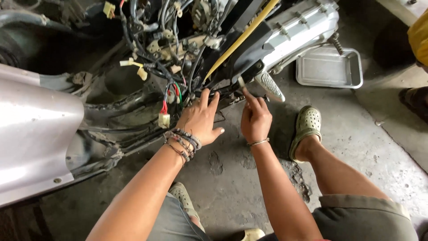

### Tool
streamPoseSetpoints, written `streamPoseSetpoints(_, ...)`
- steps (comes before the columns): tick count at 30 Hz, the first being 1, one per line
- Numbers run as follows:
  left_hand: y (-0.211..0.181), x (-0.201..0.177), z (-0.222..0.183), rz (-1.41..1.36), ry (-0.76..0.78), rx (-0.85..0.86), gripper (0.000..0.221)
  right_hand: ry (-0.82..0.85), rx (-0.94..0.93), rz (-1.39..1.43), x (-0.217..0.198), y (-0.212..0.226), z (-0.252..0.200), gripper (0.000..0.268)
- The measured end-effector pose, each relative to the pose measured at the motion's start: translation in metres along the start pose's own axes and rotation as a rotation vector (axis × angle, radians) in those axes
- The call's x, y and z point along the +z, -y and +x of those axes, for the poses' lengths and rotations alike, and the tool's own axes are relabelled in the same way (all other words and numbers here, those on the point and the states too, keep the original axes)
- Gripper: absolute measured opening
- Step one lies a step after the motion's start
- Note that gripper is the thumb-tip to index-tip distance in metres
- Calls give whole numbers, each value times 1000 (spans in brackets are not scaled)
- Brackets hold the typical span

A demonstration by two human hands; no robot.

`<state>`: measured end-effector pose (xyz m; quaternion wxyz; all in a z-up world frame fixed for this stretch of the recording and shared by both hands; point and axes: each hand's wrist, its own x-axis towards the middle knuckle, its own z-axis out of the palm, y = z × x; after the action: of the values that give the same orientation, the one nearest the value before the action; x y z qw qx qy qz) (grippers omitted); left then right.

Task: The person is working on the electrical wiring harness of a disassembled motorcycle, connecting and organizing various plugs.

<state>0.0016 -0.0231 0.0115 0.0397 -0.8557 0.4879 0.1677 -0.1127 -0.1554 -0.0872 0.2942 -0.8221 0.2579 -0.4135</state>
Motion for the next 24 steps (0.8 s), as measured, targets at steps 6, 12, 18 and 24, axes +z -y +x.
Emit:
streamPoseSetpoints(6,-5,-6,-16,-18,-15,17,78,285,219,-82,-18,46,6,49)
streamPoseSetpoints(12,-4,-5,-20,-38,90,4,69,541,381,-312,-50,32,0,46)
streamPoseSetpoints(18,-6,9,-12,73,121,19,77,337,279,-241,-43,55,32,47)
streamPoseSetpoints(24,0,19,-6,28,99,30,67,501,171,-468,6,41,11,61)
